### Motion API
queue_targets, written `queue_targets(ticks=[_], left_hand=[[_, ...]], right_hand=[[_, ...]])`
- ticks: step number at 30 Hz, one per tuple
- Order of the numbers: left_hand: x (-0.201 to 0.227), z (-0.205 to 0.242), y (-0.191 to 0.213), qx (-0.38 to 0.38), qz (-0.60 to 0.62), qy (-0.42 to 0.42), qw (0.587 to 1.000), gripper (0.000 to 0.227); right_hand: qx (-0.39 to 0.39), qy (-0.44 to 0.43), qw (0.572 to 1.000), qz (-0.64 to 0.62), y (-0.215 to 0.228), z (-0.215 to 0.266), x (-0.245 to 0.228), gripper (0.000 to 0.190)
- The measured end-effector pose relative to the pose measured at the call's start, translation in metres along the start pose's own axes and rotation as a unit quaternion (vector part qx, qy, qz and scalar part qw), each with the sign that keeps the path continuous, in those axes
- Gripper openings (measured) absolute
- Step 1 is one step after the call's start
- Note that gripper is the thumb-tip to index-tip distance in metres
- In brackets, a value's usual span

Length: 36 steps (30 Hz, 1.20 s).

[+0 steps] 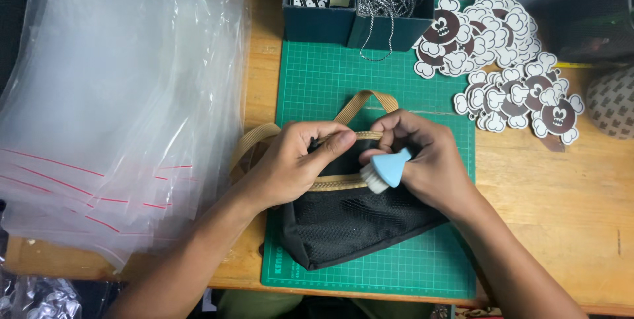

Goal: The person uses a small blue brush to clean the exterior of a black bag with tan straps, covering the front, sides, and back. Then the person attaches a metal chain and a cartoon bear-shaped tag to the bag's zipper pull.

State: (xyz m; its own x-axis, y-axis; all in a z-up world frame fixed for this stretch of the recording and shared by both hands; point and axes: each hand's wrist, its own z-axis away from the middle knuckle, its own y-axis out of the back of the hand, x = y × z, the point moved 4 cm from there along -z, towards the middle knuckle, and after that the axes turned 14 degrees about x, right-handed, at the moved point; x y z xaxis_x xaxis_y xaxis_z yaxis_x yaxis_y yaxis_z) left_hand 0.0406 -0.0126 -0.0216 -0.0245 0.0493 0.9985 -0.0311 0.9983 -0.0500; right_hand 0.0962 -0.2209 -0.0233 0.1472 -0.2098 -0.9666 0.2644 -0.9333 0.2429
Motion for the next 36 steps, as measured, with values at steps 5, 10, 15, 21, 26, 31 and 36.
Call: queue_targets(ticks=[5, 10, 15, 21, 26, 31, 36], left_hand=[[0.0, 0.0, 0.0, 0.002, 0.005, 0.003, 1.0, 0.035], [0.01, 0.001, 0.0, -0.007, -0.002, 0.001, 1.0, 0.035], [0.018, -0.001, -0.002, -0.001, -0.011, 0.001, 1.0, 0.035], [0.022, 0.0, -0.003, 0.0, -0.034, -0.017, 0.999, 0.034], [0.023, 0.004, -0.005, 0.005, -0.036, -0.01, 0.999, 0.033], [0.024, 0.004, -0.006, 0.003, -0.037, -0.009, 0.999, 0.032], [0.018, 0.003, -0.006, 0.009, -0.038, -0.008, 0.999, 0.033]], right_hand=[[-0.013, -0.014, 1.0, 0.002, 0.003, -0.003, -0.007, 0.008], [-0.041, -0.007, 0.999, -0.003, 0.005, -0.003, 0.001, 0.022], [-0.092, -0.021, 0.994, -0.059, 0.012, -0.011, 0.008, 0.018], [-0.094, -0.05, 0.991, -0.079, 0.006, -0.005, 0.0, 0.024], [-0.089, -0.049, 0.993, -0.059, 0.003, -0.004, 0.0, 0.018], [-0.078, -0.036, 0.996, -0.032, 0.004, -0.005, -0.008, 0.016], [-0.083, -0.035, 0.995, -0.041, 0.003, -0.002, -0.001, 0.023]])
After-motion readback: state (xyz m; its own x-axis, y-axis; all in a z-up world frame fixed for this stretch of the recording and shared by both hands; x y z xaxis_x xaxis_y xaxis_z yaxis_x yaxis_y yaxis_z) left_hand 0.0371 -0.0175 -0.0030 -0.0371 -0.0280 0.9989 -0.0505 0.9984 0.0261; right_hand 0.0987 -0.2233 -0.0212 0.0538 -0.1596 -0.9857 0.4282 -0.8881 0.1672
